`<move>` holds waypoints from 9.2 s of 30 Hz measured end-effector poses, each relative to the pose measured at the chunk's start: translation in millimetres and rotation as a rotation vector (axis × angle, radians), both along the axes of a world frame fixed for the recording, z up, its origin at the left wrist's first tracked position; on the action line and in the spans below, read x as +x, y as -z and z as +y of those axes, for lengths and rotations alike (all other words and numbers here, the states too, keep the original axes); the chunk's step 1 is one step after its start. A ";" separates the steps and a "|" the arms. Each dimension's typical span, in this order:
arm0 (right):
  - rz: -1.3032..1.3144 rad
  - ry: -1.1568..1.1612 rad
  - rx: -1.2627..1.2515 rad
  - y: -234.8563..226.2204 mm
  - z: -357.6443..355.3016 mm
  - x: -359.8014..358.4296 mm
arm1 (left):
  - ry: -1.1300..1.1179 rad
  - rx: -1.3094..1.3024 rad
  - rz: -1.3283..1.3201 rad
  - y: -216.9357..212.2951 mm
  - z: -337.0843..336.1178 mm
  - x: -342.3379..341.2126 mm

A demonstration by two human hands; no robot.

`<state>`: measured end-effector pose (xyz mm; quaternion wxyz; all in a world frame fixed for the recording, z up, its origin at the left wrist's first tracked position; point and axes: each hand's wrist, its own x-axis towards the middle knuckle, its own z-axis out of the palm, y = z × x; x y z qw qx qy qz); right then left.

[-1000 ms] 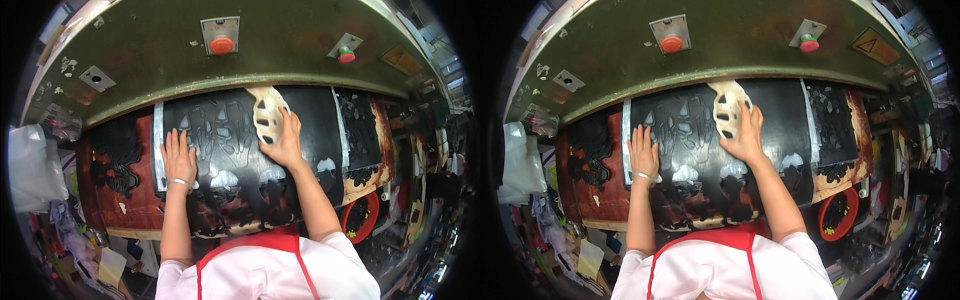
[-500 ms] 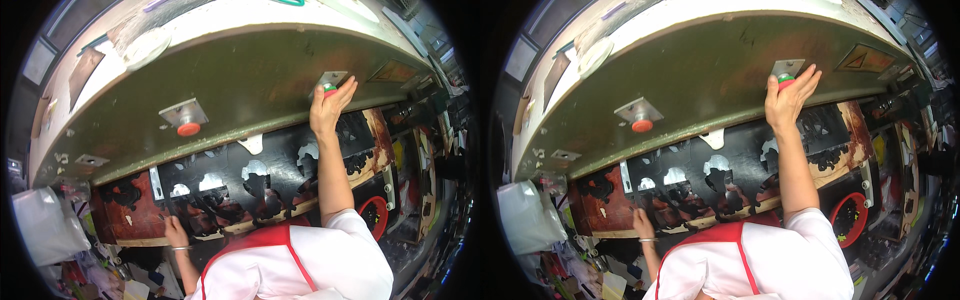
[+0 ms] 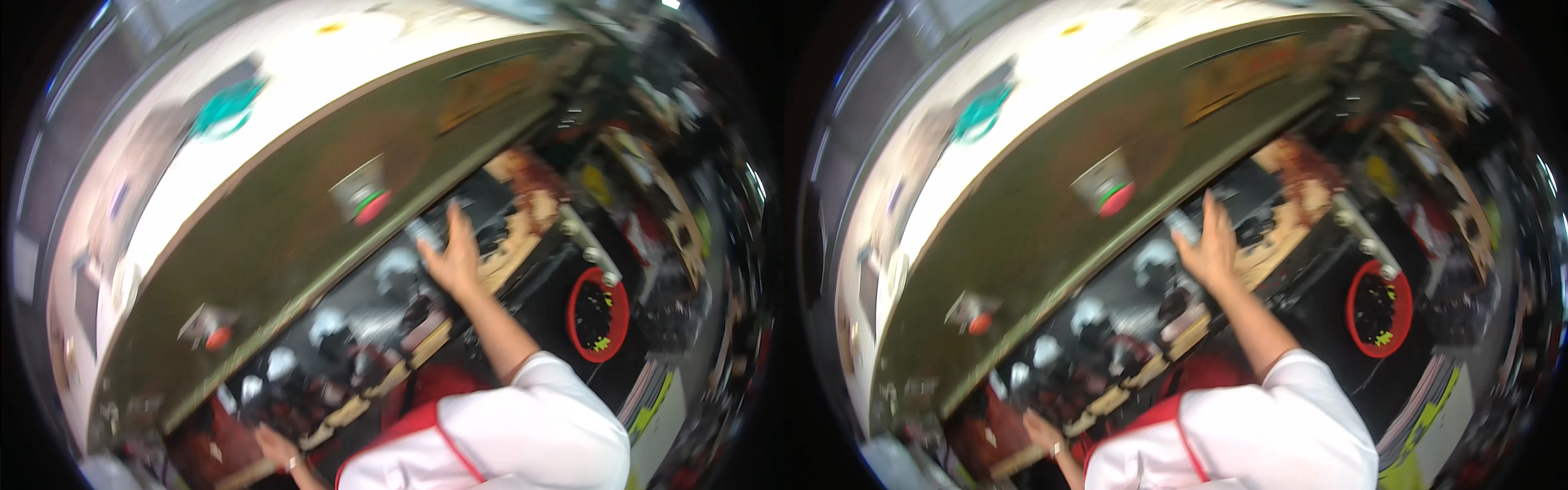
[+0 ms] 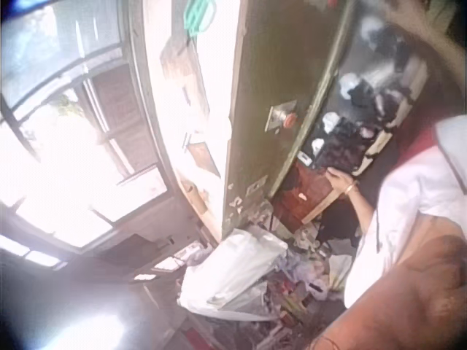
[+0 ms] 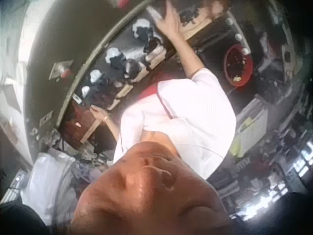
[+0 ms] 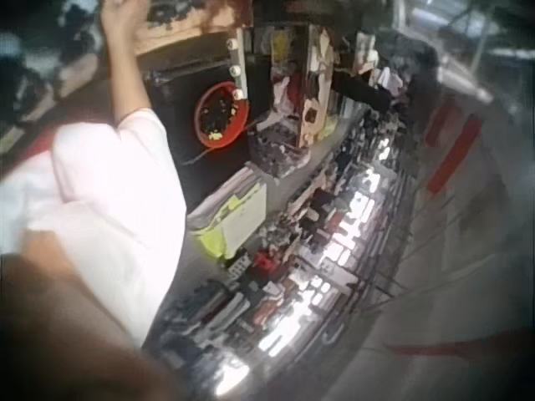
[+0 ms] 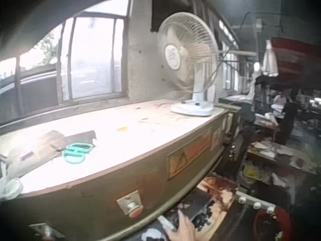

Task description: The person uses a die-cutting press to cut black rubber sheets into shoe insole shapes. They place a white template on the sheet, press the machine, remove the cut pieces, and repeat the cycle. The cut insoles are stacked on the table, and the person also handles a plastic bag and a roll of rubber material.

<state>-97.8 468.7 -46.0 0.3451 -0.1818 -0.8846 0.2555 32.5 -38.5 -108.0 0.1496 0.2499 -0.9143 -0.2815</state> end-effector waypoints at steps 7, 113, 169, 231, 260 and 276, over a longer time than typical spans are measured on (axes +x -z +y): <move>-0.316 -0.022 -0.231 69.6 4.7 99.0 | -0.040 -0.062 -0.028 -4.2 12.3 33.5; -0.093 -0.028 -0.400 18.8 -30.5 175.6 | 0.110 0.360 0.061 44.0 -65.4 134.7; -0.281 0.101 -0.156 47.8 136.6 283.4 | 1.644 -0.275 0.072 -94.8 327.6 43.6; -0.437 -1.057 -1.576 33.9 -59.7 264.7 | 1.242 -0.115 0.363 -55.8 242.1 132.6; -0.905 -1.053 -1.263 31.7 -142.5 244.9 | 1.406 0.042 0.401 -80.0 152.5 124.6; -0.230 -0.836 -0.436 -48.7 -186.0 278.6 | 0.468 1.704 -0.124 -98.7 92.2 67.2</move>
